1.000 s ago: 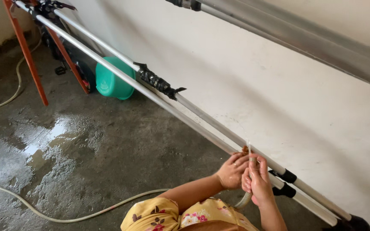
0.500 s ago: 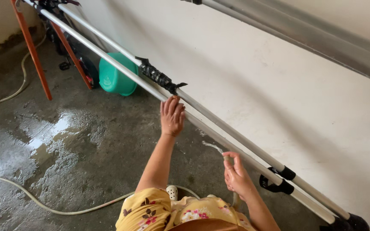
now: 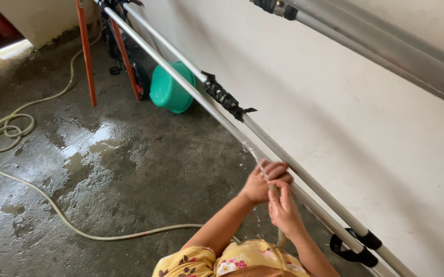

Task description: The person scrubs the surface of silver and orange metal pipes using a cloth and a hose. They repeatedly wet the cloth and wipe along the length of the pipes.

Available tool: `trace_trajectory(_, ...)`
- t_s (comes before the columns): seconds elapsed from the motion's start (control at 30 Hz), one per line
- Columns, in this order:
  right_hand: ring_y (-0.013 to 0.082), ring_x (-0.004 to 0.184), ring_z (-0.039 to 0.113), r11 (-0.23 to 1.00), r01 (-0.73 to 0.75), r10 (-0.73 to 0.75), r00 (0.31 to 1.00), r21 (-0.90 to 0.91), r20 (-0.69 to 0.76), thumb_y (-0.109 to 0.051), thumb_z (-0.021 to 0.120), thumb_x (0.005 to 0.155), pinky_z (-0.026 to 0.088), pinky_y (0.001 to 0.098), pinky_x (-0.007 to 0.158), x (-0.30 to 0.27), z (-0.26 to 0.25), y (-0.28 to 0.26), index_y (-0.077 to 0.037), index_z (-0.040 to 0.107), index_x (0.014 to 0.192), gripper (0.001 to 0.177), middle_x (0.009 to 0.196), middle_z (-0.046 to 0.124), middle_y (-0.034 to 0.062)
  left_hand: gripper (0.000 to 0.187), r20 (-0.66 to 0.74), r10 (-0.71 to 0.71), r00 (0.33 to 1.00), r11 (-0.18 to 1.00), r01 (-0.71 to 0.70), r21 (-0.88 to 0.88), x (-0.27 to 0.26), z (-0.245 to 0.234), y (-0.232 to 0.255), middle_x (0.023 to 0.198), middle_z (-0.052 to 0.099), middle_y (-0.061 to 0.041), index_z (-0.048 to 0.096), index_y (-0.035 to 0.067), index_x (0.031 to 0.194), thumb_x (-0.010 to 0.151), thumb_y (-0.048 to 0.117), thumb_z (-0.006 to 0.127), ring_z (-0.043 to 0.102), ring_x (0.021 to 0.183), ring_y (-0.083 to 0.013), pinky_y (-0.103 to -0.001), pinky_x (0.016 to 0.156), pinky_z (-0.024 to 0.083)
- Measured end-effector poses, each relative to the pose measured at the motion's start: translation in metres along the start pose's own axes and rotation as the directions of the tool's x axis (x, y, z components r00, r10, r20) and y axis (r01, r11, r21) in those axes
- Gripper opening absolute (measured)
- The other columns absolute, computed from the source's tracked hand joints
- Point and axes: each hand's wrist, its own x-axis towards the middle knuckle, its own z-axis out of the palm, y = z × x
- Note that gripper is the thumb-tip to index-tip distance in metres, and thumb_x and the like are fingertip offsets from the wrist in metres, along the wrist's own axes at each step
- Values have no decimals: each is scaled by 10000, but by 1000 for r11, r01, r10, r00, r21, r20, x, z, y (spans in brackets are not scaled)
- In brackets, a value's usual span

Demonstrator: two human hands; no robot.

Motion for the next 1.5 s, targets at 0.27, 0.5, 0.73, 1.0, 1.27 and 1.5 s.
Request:
trace_trajectory(0.27, 92, 421, 337, 997, -56, 62, 993, 60, -98, -310, 428, 1033, 281, 266, 364, -7, -3, 1, -223, 422, 1319, 298, 592, 413, 6, 247, -261, -207, 943, 950, 257, 176, 10, -25, -179, 1523, 461, -51, 616, 228, 1274, 1039, 292, 570, 337, 1495, -276, -626, 1243, 211)
trace_trajectory(0.5, 96, 413, 319, 954, -2, 119, 919, 299, -375, -306, 424, 1038, 269, 270, 359, -40, -5, 22, -217, 393, 1335, 311, 589, 401, 12, 307, -519, -148, 842, 989, 140, -56, 13, 9, -132, 1516, 418, -161, 596, 105, 1325, 1042, 197, 517, 298, 1509, -415, -639, 1235, 250)
trace_trajectory(0.73, 98, 416, 323, 933, 28, 164, 853, 358, -495, -298, 425, 1063, 287, 274, 370, -78, 4, 36, -201, 402, 1328, 283, 587, 384, 11, 354, -343, 48, 938, 986, -101, -135, -16, 23, -18, 1441, 573, -124, 664, 84, 1363, 1016, 120, 602, 434, 1438, -356, -584, 1210, 341)
trace_trajectory(1.0, 101, 409, 332, 934, 107, 108, 825, 342, -554, -306, 418, 1066, 307, 280, 381, -147, -25, 60, -201, 406, 1345, 298, 582, 393, 10, 208, -200, 249, 948, 965, -261, -36, 6, 61, 73, 1265, 598, -28, 670, 178, 1220, 1015, 165, 636, 480, 1273, -231, -465, 1059, 313)
trace_trajectory(1.27, 107, 386, 308, 937, 217, 28, 733, 273, -680, -291, 407, 1057, 305, 287, 361, -239, -98, 97, -185, 402, 1337, 299, 555, 379, 20, 514, 224, 328, 918, 941, -296, -165, 2, 88, 270, 1281, 552, -143, 584, 32, 1292, 898, 362, 609, 447, 1241, -337, -546, 1029, 285)
trace_trajectory(1.5, 103, 419, 330, 908, 252, 44, 737, 334, -674, -276, 416, 1063, 315, 277, 390, -292, -132, 110, -184, 397, 1328, 281, 582, 392, 14, 487, 468, 256, 846, 966, -246, -84, 17, 89, 318, 1344, 533, -147, 441, 74, 1448, 1015, 296, 433, 452, 1290, -300, -528, 1059, 307)
